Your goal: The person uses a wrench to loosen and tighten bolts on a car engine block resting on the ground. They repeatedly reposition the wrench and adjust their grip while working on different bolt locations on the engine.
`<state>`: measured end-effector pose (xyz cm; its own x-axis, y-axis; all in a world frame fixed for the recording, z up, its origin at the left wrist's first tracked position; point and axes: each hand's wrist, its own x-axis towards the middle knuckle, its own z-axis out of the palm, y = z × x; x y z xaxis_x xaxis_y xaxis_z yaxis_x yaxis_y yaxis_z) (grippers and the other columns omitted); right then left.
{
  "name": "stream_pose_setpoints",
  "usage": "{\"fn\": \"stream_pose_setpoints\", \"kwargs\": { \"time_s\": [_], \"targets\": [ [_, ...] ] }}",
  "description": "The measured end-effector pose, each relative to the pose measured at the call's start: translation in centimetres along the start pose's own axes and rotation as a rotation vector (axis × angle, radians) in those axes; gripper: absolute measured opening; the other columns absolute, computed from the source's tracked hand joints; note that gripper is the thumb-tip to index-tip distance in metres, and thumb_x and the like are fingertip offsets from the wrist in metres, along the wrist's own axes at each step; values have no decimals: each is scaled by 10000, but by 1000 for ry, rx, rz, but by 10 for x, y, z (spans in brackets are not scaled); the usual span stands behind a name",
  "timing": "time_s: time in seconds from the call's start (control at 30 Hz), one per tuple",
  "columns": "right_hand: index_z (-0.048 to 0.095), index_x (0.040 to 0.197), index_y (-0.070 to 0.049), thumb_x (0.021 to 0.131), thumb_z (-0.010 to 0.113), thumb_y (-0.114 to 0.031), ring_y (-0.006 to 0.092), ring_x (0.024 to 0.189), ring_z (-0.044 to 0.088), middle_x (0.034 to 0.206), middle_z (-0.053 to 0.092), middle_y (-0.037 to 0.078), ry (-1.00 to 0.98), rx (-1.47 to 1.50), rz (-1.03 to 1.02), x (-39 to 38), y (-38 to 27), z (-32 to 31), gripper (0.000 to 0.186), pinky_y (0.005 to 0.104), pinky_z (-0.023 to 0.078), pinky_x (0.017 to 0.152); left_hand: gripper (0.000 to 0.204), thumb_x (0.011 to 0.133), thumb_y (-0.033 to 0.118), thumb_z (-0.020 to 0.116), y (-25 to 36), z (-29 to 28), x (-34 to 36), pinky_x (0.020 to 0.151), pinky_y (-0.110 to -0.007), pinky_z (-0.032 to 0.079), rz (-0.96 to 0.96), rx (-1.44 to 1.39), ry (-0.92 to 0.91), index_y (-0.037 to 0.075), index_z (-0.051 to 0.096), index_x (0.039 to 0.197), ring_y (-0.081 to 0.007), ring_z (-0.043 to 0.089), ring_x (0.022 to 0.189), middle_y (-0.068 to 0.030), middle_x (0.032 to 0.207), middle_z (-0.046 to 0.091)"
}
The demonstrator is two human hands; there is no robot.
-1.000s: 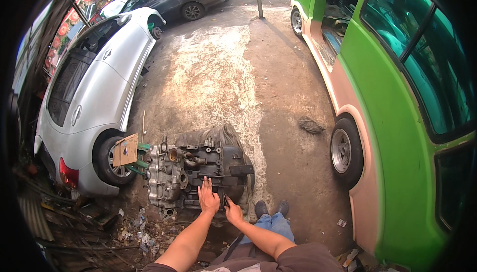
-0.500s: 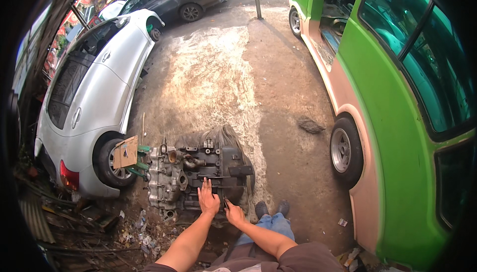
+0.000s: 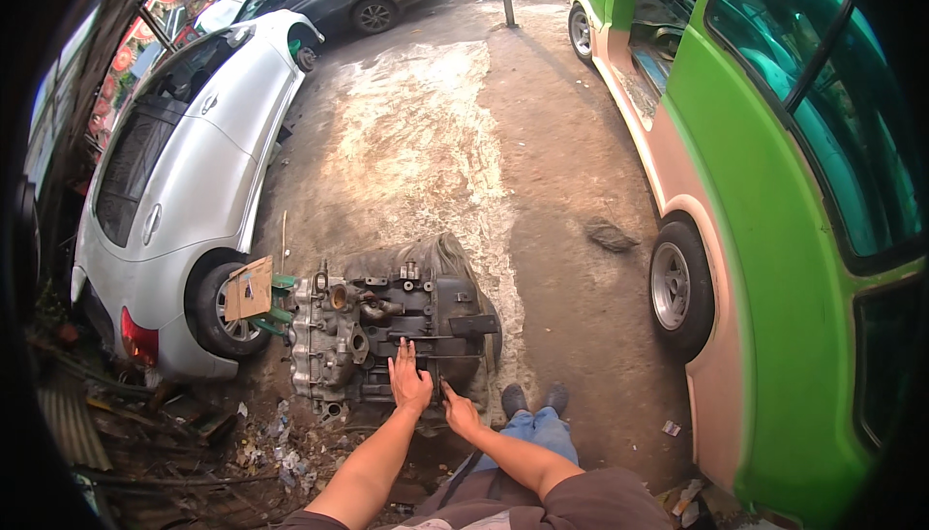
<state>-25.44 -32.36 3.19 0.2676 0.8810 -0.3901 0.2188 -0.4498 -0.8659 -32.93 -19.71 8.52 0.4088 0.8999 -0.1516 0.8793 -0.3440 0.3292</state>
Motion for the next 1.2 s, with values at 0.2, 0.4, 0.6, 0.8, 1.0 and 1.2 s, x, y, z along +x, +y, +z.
{"fn": "stream_pose_setpoints", "kwargs": {
  "time_s": [0.2, 0.4, 0.6, 0.8, 1.0, 1.2],
  "targets": [
    [354, 1508, -143, 938, 507, -101, 504, 999, 604, 1044, 633, 341, 30, 29, 1, -3, -9, 2, 592, 564, 477, 857, 771, 815, 164, 507, -1, 0, 1, 1237, -447, 131, 4, 19, -4, 91, 289, 1551, -246, 261, 1485, -83, 1641, 209],
    [569, 1331, -84, 935, 499, -148, 505, 1025, 594, 1063, 635, 329, -87, -119, 74, 19, -19, -19, 408, 566, 476, 886, 772, 817, 174, 505, -2, 1, -1, 1240, -443, 126, 6, 4, 2, 96, 289, 1553, -240, 256, 1488, -74, 1643, 203],
    [700, 1082, 3, 904, 611, -84, 173, 595, 605, 798, 684, 104, -130, 280, 504, 67, -23, -41, 217, 313, 454, 461, 773, 824, 173, 498, -1, 0, -1, 1243, -443, 119, -9, 0, -10, 106, 272, 1560, -236, 251, 1489, -58, 1646, 196],
    [677, 1018, 29, 905, 566, -13, 126, 488, 488, 695, 607, 79, -199, 566, 592, 90, -22, -54, 164, 283, 357, 383, 779, 827, 169, 496, -4, 2, 0, 1242, -443, 125, -27, -6, -15, 134, 258, 1567, -233, 245, 1492, -41, 1646, 201],
    [732, 1026, 9, 897, 613, -152, 314, 674, 668, 849, 703, 200, -57, 150, 330, 75, -19, -49, 238, 404, 522, 606, 770, 854, 54, 481, -7, 5, -3, 1237, -449, 141, 17, 11, -2, 153, 235, 1576, -237, 245, 1491, -39, 1648, 188],
    [701, 1085, 25, 903, 595, -184, 383, 983, 683, 997, 697, 261, -199, -377, 101, 65, -15, -77, 296, 452, 532, 874, 765, 847, 11, 459, -10, 7, -2, 1235, -457, 142, 37, -29, 15, 146, 250, 1570, -249, 254, 1489, -50, 1649, 182]
  ]
}}
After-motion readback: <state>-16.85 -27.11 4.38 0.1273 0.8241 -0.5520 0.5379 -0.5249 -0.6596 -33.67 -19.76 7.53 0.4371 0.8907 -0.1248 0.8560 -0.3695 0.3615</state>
